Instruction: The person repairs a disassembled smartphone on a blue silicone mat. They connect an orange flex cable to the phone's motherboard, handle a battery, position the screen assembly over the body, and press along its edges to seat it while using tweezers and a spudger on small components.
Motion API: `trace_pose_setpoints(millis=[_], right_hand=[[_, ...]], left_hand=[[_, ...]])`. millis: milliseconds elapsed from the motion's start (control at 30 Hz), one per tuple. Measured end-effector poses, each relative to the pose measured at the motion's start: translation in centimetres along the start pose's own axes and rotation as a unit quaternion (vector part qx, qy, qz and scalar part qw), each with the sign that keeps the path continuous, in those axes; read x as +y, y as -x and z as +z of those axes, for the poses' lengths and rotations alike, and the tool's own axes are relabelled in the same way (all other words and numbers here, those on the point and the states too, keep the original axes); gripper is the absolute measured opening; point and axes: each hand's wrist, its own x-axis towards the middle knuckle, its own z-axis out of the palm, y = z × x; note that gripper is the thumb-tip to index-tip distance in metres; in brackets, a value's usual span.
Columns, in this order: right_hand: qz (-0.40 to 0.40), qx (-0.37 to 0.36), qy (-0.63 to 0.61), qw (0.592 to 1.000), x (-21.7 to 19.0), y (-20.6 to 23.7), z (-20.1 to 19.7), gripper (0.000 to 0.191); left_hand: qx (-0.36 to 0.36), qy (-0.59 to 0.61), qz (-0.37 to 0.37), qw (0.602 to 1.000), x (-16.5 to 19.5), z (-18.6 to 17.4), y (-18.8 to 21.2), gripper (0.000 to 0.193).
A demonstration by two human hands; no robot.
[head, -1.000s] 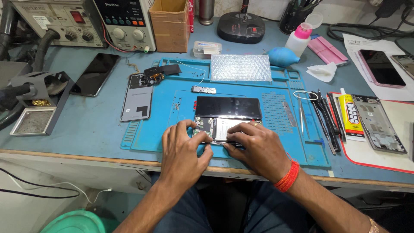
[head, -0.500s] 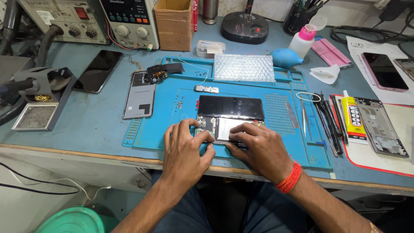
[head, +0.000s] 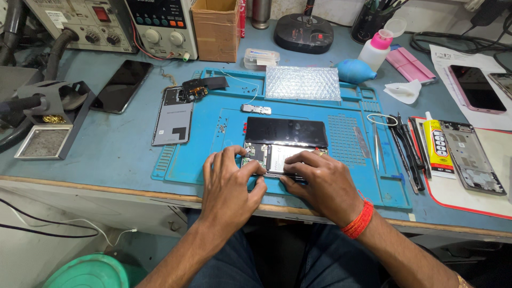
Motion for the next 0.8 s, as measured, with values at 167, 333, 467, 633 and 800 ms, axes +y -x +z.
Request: trace_pose_setpoints(millis=[167,333,467,633,800], right_hand=[[-0.006,0.005,-0.002,1.0,0.02,0.06,0.02,0.018],[-0.003,0.001,-0.006,1.0,0.04,0.05,0.05,0.019],[-0.003,0.002,-0.01,1.0,0.08,0.05,0.0,0.019],[-0.004,0.003,-0.01,1.0,0.07,0.01,0.01,0.018],[-0.005,0.007,-0.012,1.0,0.05,0.0,-0.02,0.018]], left_hand=[[-0.003,-0.002,0.001,1.0,-0.02,0.0,-0.01,0.016],[-0.008,-0.001,-0.002,1.0,-0.05,0.08,0.03,0.016],[-0.006,0.0,0.0,1.0,-0.08,0.13,0.04,0.016],[-0.002,0.001,0.001,1.0,-0.09,0.09,0.05,0.016],[-0.002,-0.002,0.002,1.0,-0.09,0.06,0.07,0.016]])
